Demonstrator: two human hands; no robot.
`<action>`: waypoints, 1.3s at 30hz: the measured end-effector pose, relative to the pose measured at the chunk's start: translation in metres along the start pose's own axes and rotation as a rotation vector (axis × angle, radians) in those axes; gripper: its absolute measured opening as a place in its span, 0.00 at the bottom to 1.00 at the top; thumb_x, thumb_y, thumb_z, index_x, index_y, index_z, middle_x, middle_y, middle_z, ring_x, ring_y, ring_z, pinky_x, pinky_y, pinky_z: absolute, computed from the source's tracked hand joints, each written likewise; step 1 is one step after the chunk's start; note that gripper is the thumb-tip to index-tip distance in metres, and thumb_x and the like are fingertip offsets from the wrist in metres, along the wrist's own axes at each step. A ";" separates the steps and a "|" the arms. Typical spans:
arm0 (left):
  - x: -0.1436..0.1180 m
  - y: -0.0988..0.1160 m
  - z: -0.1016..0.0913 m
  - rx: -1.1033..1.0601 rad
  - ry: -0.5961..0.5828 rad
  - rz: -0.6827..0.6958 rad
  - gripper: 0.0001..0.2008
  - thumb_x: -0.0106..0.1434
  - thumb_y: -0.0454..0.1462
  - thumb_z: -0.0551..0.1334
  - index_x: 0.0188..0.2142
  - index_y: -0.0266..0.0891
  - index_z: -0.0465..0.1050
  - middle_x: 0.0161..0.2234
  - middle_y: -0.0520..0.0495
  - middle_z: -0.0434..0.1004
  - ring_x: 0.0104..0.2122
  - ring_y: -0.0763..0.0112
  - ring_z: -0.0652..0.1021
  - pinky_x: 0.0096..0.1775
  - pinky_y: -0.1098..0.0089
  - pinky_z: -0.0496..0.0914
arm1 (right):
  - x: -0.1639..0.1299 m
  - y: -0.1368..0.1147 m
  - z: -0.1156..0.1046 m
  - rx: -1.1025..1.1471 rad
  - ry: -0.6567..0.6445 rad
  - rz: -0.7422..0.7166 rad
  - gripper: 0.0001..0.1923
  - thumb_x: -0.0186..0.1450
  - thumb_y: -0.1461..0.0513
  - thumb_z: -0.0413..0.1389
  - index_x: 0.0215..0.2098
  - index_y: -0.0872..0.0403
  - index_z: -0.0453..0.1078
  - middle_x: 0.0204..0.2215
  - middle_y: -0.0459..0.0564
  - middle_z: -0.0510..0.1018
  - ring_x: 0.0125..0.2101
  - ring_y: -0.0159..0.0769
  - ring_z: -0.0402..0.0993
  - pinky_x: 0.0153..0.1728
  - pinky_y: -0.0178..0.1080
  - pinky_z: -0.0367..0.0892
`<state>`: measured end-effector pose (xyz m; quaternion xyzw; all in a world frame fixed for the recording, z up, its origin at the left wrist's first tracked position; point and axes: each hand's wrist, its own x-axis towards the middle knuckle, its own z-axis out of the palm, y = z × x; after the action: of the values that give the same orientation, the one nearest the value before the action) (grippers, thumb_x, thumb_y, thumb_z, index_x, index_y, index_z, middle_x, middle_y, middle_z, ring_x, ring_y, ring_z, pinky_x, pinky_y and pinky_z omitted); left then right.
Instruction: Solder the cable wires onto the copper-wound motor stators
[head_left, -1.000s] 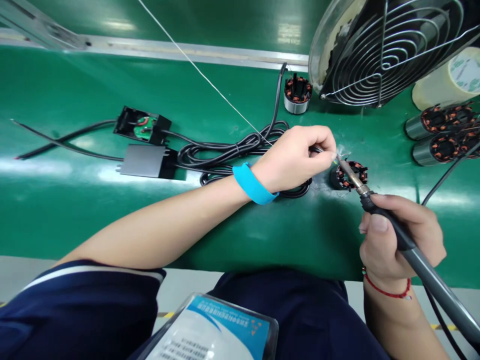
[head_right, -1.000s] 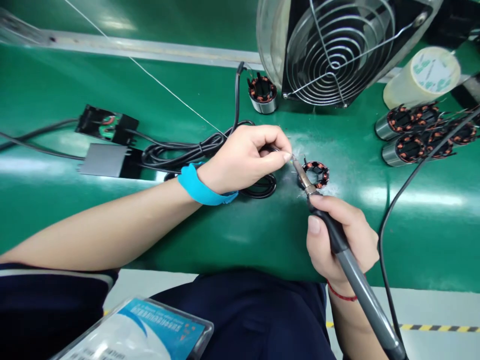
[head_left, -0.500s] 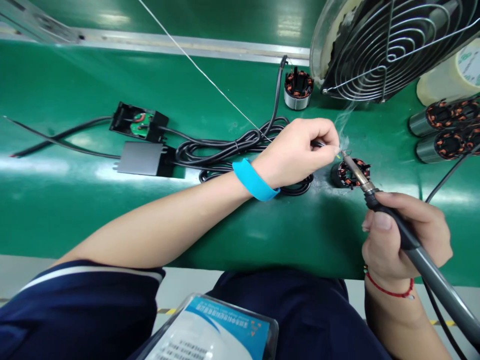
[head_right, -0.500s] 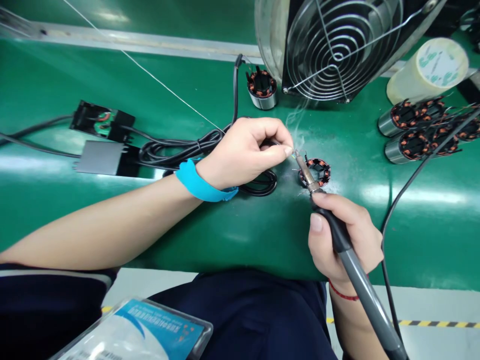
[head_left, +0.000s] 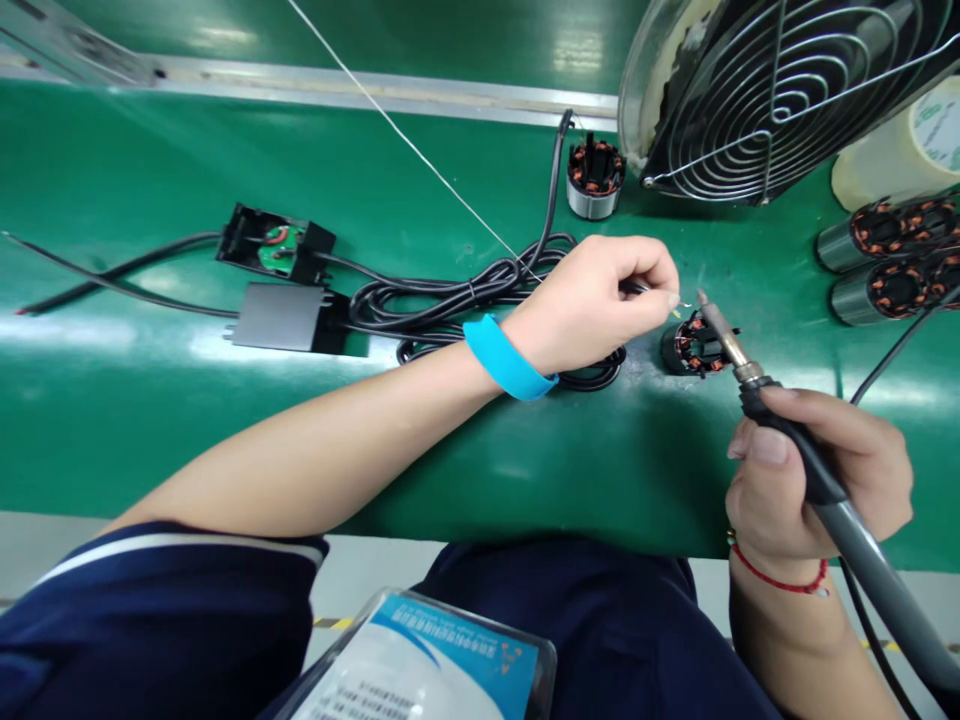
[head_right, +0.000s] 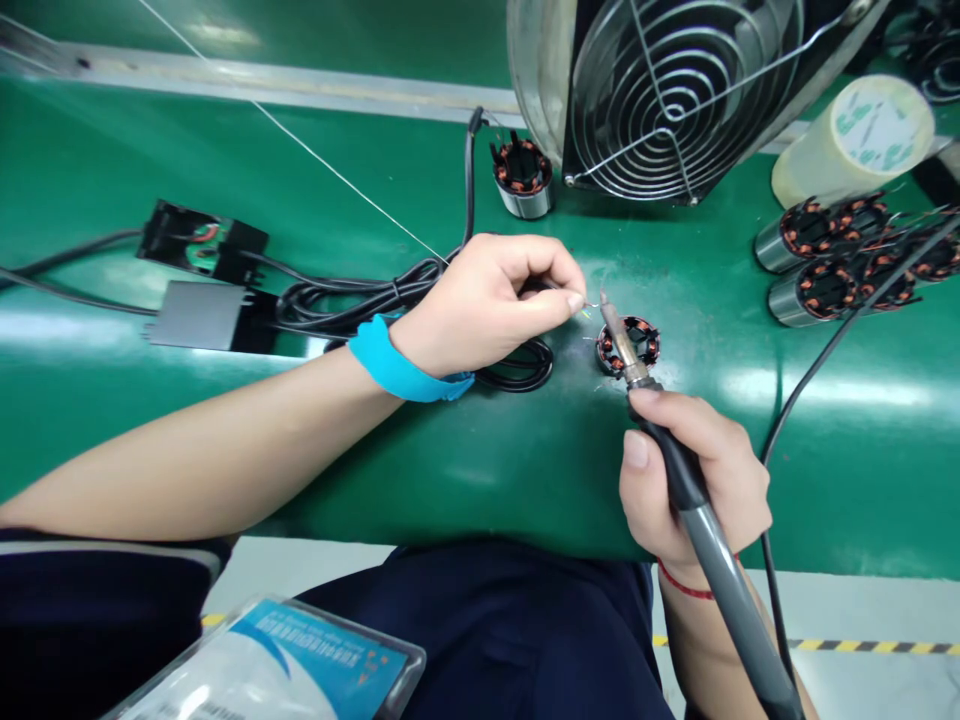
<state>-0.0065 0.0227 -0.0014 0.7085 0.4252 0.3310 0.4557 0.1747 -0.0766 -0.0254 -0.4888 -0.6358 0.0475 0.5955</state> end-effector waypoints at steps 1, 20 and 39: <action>0.000 0.000 0.000 -0.001 0.002 0.002 0.07 0.57 0.29 0.58 0.24 0.37 0.68 0.25 0.51 0.71 0.28 0.73 0.71 0.33 0.69 0.67 | 0.001 -0.001 0.000 0.003 -0.006 -0.015 0.11 0.60 0.57 0.64 0.41 0.48 0.81 0.24 0.43 0.81 0.16 0.30 0.72 0.16 0.35 0.64; 0.001 -0.002 0.001 -0.023 -0.024 0.019 0.06 0.56 0.30 0.58 0.24 0.36 0.69 0.25 0.51 0.72 0.29 0.74 0.72 0.33 0.71 0.67 | 0.036 -0.020 0.000 0.021 -0.206 0.176 0.23 0.68 0.64 0.57 0.59 0.39 0.68 0.58 0.44 0.73 0.38 0.36 0.83 0.33 0.40 0.79; -0.001 0.003 0.000 -0.152 -0.028 -0.043 0.08 0.61 0.30 0.57 0.25 0.36 0.71 0.20 0.53 0.69 0.23 0.77 0.69 0.28 0.72 0.64 | 0.037 0.027 0.033 -0.087 -0.410 0.199 0.24 0.64 0.67 0.55 0.58 0.50 0.62 0.36 0.45 0.80 0.35 0.33 0.79 0.40 0.39 0.74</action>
<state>-0.0063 0.0210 0.0016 0.6673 0.4076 0.3423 0.5210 0.1705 -0.0204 -0.0259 -0.5545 -0.6936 0.1769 0.4245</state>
